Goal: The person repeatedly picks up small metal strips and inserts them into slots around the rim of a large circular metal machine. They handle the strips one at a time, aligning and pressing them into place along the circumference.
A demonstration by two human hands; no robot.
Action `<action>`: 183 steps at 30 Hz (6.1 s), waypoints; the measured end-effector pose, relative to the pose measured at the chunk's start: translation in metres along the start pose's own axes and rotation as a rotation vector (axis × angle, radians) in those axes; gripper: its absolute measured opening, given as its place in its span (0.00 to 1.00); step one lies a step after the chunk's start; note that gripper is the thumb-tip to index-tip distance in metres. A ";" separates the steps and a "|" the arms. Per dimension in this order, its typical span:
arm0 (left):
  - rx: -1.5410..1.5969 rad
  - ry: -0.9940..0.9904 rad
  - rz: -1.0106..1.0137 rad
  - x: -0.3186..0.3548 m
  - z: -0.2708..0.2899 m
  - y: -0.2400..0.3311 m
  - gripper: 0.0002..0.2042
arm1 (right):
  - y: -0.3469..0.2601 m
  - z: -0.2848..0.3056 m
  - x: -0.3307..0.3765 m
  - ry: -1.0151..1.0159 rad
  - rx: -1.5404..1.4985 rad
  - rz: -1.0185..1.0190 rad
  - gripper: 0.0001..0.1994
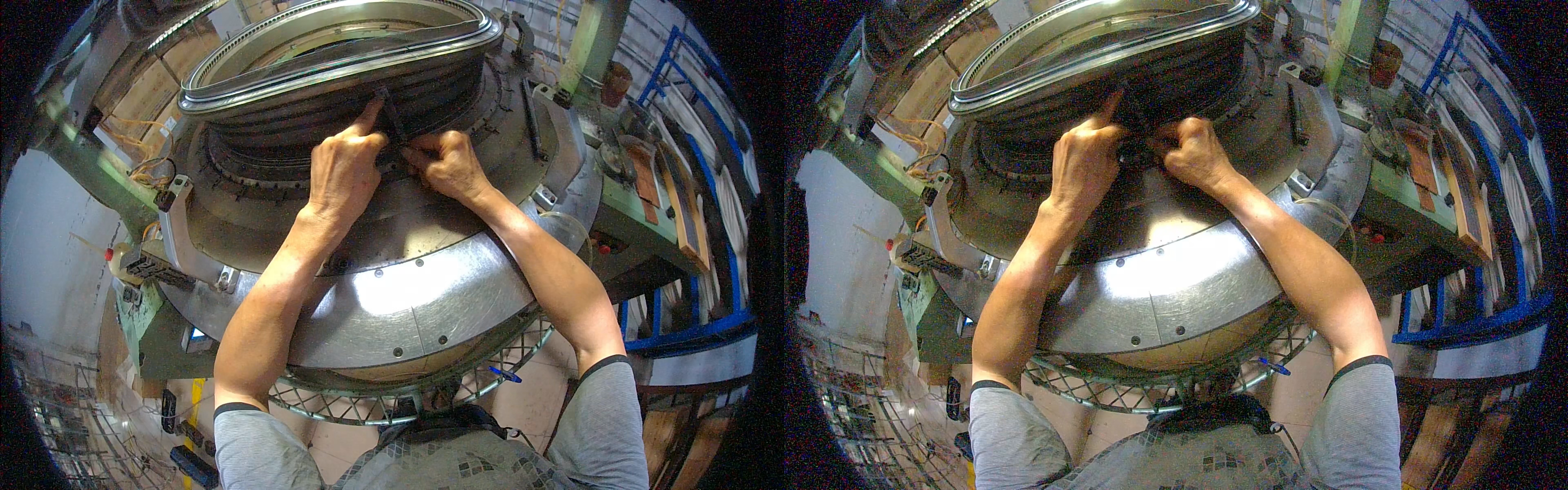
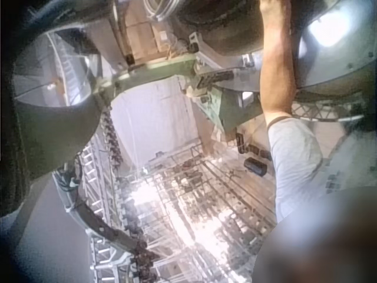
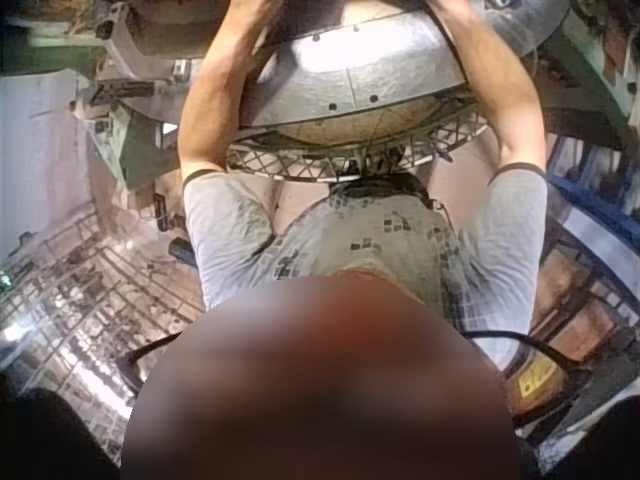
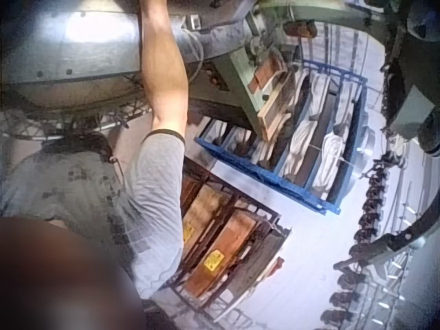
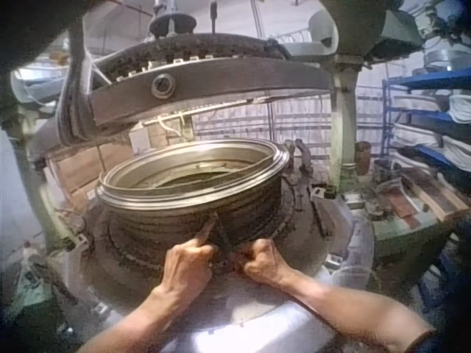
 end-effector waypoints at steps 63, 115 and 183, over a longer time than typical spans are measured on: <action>-0.019 -0.092 0.004 -0.002 -0.012 -0.002 0.09 | 0.003 0.001 -0.003 0.023 0.055 -0.057 0.10; -0.341 -0.202 0.080 -0.014 0.000 -0.013 0.39 | -0.004 -0.019 -0.030 0.387 0.273 -0.084 0.11; -0.231 -0.255 0.048 -0.004 -0.005 -0.029 0.42 | -0.016 -0.018 -0.030 0.100 0.546 0.023 0.12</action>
Point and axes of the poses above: each hand's wrist, its own x-axis away from the middle knuckle, its own z-axis out of the back of the hand, y = z × x, the point moved 10 cm from there along -x, towards the middle knuckle, and after that the axes turned 5 degrees about x, right-handed, at the moved point
